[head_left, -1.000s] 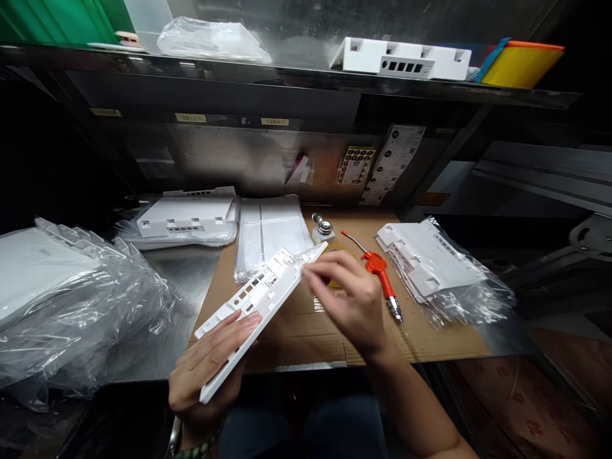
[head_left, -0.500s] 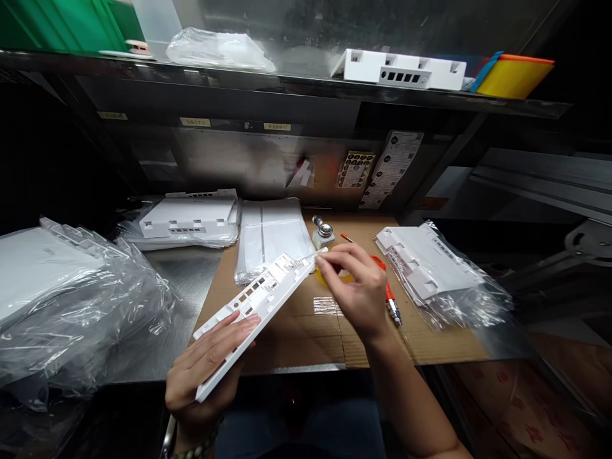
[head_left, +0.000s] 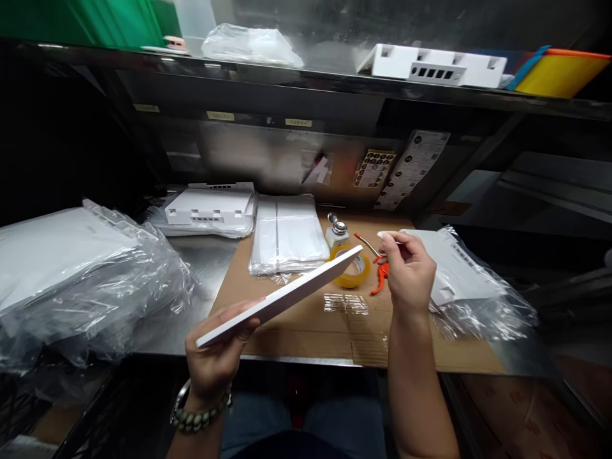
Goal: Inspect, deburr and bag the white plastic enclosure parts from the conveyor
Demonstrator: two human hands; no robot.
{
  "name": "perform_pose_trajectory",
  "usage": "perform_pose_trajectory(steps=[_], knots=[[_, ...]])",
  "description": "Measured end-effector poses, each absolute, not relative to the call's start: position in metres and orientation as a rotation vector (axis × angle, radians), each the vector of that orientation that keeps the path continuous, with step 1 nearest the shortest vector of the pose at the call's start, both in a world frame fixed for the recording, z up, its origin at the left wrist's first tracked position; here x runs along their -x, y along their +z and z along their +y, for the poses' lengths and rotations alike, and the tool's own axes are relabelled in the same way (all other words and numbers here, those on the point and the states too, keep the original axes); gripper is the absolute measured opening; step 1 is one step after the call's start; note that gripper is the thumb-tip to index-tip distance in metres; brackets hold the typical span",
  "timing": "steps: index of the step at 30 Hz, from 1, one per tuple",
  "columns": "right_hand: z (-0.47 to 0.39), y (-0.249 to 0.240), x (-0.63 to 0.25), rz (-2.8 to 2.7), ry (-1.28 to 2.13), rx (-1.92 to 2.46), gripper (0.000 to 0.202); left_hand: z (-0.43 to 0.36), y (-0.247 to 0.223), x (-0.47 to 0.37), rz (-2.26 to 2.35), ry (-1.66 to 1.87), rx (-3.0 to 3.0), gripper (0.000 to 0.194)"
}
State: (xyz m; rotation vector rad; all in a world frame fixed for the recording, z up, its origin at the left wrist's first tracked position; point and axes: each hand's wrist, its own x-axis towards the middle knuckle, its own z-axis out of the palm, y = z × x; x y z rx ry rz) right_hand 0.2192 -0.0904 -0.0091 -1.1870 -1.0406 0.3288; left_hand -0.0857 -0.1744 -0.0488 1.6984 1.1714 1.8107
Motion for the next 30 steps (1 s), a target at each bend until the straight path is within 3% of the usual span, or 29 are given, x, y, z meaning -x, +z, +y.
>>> perform_pose_trajectory(steps=[6, 12, 14, 17, 19, 22, 25, 30], knots=[[-0.122, -0.004, -0.209, -0.9, 1.227, 0.906, 0.03, -0.173, -0.049, 0.081, 1.088, 1.731, -1.483, 0.017], [-0.124, -0.013, -0.207, -0.823, 1.297, 0.897, 0.03, -0.171, -0.038, 0.079, 1.022, 1.586, -1.515, 0.016], [-0.127, -0.011, -0.204, -0.797, 1.194, 0.835, 0.025, -0.167, -0.037, 0.078, 0.951, 1.593, -1.487, 0.041], [-0.137, -0.005, -0.199, -0.828, 0.968, 0.702, 0.018, -0.157, -0.039, 0.077, 0.701, 1.715, -1.139, 0.096], [-0.142, -0.002, -0.197, -0.899, 0.885, 0.627, 0.018, -0.15, -0.038, 0.076, 0.498, 1.59, -0.748, 0.107], [-0.147, -0.009, -0.2, -1.07, 0.908, 0.559, 0.017, -0.14, -0.034, 0.078, 0.312, 1.17, -0.364, 0.09], [-0.146, -0.025, -0.211, -1.216, 0.865, 0.762, 0.016, -0.134, -0.025, 0.081, 0.244, 0.995, -0.255, 0.065], [-0.151, -0.032, -0.211, -1.326, 0.223, 1.152, 0.015, -0.13, -0.006, 0.075, 0.29, 1.108, -0.099, 0.059]])
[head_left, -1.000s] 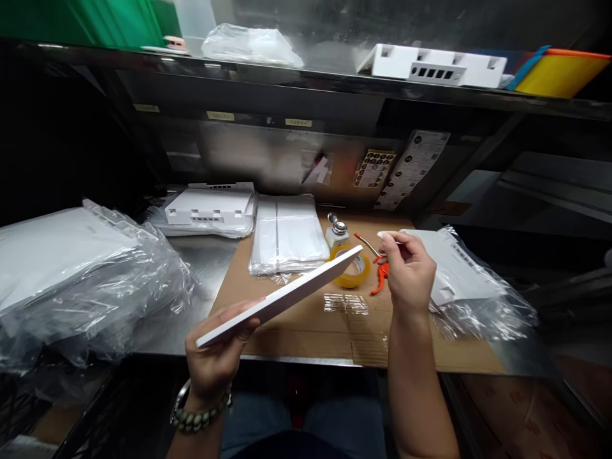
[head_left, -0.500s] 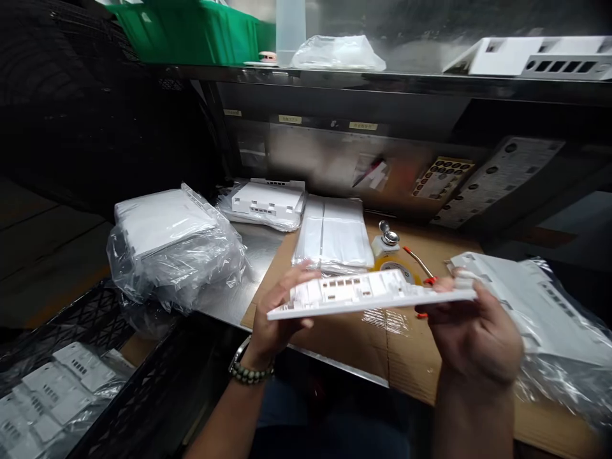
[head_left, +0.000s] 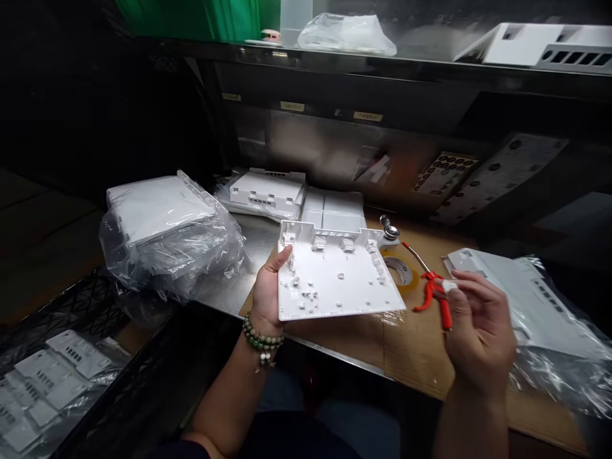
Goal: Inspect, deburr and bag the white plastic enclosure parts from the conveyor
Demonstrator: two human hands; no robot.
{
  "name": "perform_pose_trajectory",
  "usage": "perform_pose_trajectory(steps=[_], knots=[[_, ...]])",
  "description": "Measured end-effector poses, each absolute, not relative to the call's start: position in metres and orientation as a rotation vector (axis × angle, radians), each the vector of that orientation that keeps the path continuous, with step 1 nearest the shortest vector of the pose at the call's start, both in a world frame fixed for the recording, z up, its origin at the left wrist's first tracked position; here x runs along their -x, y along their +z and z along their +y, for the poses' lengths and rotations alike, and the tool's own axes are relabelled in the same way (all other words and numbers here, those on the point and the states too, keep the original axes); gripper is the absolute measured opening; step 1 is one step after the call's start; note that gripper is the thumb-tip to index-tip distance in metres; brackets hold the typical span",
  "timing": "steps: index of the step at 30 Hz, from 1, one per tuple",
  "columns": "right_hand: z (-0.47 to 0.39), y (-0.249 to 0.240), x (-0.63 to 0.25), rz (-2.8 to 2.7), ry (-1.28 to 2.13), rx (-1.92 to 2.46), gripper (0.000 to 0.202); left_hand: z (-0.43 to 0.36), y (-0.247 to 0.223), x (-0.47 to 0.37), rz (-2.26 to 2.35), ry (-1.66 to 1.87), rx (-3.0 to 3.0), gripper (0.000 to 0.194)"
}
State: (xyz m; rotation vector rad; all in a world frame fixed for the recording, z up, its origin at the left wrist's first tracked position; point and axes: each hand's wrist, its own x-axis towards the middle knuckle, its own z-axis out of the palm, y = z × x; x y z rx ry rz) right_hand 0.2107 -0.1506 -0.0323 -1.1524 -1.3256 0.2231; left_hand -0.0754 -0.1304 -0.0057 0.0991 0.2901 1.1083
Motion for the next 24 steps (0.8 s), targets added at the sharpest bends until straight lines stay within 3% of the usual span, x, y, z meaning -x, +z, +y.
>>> perform_pose_trajectory(steps=[2, 5, 9, 24], knots=[[-0.163, -0.023, -0.191, -1.49, 0.099, 1.09, 0.012, -0.131, 0.001, 0.068, 0.323, 1.155, -0.053, 0.057], [-0.185, -0.005, -0.144, -1.813, 0.288, 0.929, 0.023, -0.134, 0.008, 0.054, 0.344, 1.194, -0.031, 0.053], [-0.199, 0.005, -0.097, -1.983, 0.365, 0.785, 0.021, -0.14, 0.012, 0.043, 0.372, 1.224, -0.033, 0.051], [-0.197, -0.008, -0.098, -1.992, 0.372, 0.843, 0.018, -0.142, 0.006, 0.044, 0.509, 1.343, -0.147, 0.053]])
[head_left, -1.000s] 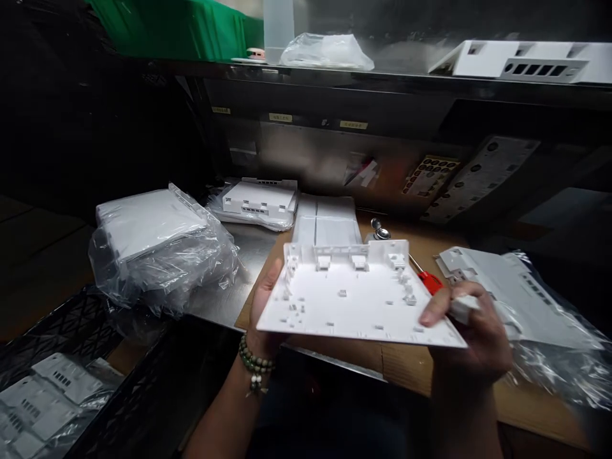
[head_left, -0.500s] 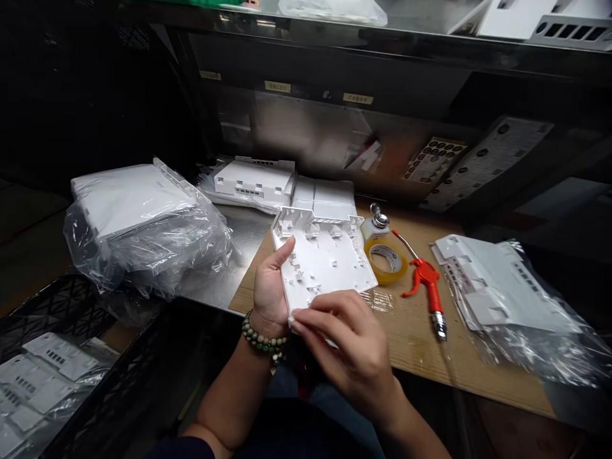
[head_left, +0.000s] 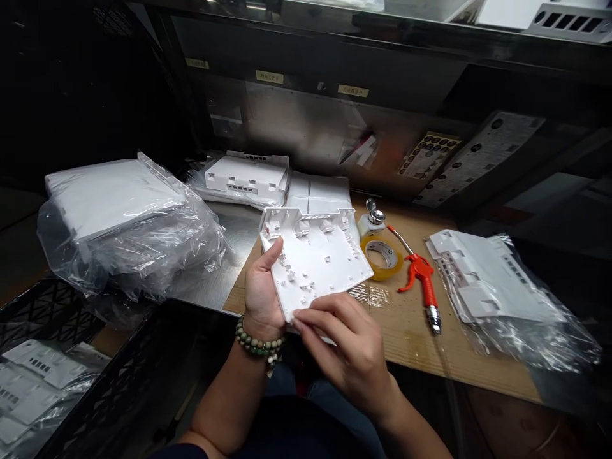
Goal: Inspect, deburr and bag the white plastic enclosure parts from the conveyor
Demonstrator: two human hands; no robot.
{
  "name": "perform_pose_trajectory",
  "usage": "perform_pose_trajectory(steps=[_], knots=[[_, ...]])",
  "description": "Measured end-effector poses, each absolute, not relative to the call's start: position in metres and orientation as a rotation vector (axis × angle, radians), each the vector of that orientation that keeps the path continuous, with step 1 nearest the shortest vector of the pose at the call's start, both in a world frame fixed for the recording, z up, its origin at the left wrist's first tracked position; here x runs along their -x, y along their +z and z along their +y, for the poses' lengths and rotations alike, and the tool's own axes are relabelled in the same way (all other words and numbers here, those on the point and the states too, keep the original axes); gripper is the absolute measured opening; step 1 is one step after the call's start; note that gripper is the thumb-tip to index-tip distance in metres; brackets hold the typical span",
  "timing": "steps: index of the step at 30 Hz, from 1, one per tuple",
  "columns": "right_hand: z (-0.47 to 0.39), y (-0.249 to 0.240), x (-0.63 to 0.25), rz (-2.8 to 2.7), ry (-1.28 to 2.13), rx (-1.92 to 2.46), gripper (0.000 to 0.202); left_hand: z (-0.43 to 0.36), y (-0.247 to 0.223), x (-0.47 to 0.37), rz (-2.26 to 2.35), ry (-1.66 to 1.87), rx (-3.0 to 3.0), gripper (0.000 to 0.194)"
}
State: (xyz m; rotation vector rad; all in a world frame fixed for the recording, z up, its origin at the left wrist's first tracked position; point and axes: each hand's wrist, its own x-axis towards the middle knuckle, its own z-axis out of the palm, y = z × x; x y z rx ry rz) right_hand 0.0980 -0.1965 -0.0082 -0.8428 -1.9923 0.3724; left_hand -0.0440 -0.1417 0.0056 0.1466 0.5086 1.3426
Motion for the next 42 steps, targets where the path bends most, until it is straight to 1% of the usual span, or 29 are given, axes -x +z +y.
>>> perform_pose_trajectory(steps=[4, 9, 13, 16, 18, 25, 31, 42], knots=[[-0.198, -0.008, -0.096, -1.954, 0.348, 0.857, 0.019, -0.142, 0.008, 0.043, 0.552, 1.401, -0.097, 0.054], [-0.197, -0.011, -0.097, -1.978, 0.333, 0.836, 0.015, -0.14, 0.005, 0.046, 0.542, 1.382, -0.114, 0.054], [-0.18, -0.02, -0.143, -1.762, 0.291, 1.053, 0.019, -0.138, 0.0, 0.072, 0.584, 1.416, -0.087, 0.052], [-0.169, -0.023, -0.183, -1.508, 0.115, 1.236, 0.013, -0.141, -0.005, 0.096, 0.585, 1.402, -0.105, 0.054], [-0.168, -0.023, -0.196, -1.439, 0.045, 1.281, 0.009, -0.144, -0.011, 0.106, 0.587, 1.423, -0.141, 0.054], [-0.17, -0.028, -0.181, -1.619, 0.179, 1.216, 0.014, -0.15, -0.021, 0.108, 0.601, 1.534, -0.177, 0.058], [-0.173, -0.028, -0.182, -1.678, 0.161, 1.183, 0.014, -0.149, -0.029, 0.112, 0.629, 1.508, -0.146, 0.056], [-0.168, -0.036, -0.186, -1.767, 0.13, 1.121, 0.017, -0.153, -0.042, 0.119, 0.525, 1.415, -0.262, 0.045]])
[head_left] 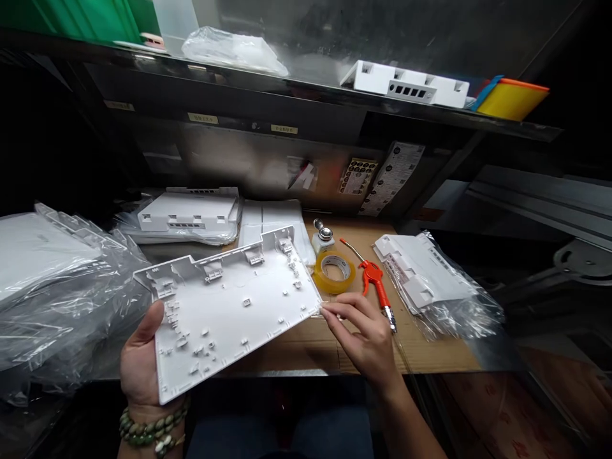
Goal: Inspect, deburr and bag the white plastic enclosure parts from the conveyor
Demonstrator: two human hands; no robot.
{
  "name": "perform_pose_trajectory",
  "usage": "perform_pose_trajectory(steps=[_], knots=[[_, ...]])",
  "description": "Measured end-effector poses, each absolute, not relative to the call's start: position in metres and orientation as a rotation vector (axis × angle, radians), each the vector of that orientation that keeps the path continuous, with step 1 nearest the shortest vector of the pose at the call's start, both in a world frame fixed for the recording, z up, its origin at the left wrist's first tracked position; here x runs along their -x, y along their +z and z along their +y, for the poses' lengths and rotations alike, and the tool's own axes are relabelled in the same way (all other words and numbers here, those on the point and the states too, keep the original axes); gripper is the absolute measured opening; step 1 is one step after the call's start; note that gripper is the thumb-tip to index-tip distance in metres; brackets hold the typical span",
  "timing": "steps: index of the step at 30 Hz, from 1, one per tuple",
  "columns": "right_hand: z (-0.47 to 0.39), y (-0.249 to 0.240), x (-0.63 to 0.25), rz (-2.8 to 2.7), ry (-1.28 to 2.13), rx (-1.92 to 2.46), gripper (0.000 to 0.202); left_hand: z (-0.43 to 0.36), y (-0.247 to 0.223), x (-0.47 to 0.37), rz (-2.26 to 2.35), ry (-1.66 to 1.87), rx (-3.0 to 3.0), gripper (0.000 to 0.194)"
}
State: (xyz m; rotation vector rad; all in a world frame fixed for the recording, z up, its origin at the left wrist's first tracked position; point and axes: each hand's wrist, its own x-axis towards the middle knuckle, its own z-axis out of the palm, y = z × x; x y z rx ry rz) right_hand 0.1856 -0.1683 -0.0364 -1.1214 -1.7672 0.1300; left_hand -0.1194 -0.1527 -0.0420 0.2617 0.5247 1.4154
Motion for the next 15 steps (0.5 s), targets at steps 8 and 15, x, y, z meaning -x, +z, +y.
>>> perform_pose_trajectory(steps=[8, 15], knots=[[-0.138, -0.014, -0.212, -1.588, 0.118, 1.193, 0.011, -0.166, -0.047, 0.119, 0.315, 1.31, -0.355, 0.045], [-0.127, 0.016, -0.181, -1.525, 0.107, 1.024, 0.012, -0.176, -0.062, 0.108, 0.282, 1.323, -0.456, 0.049]])
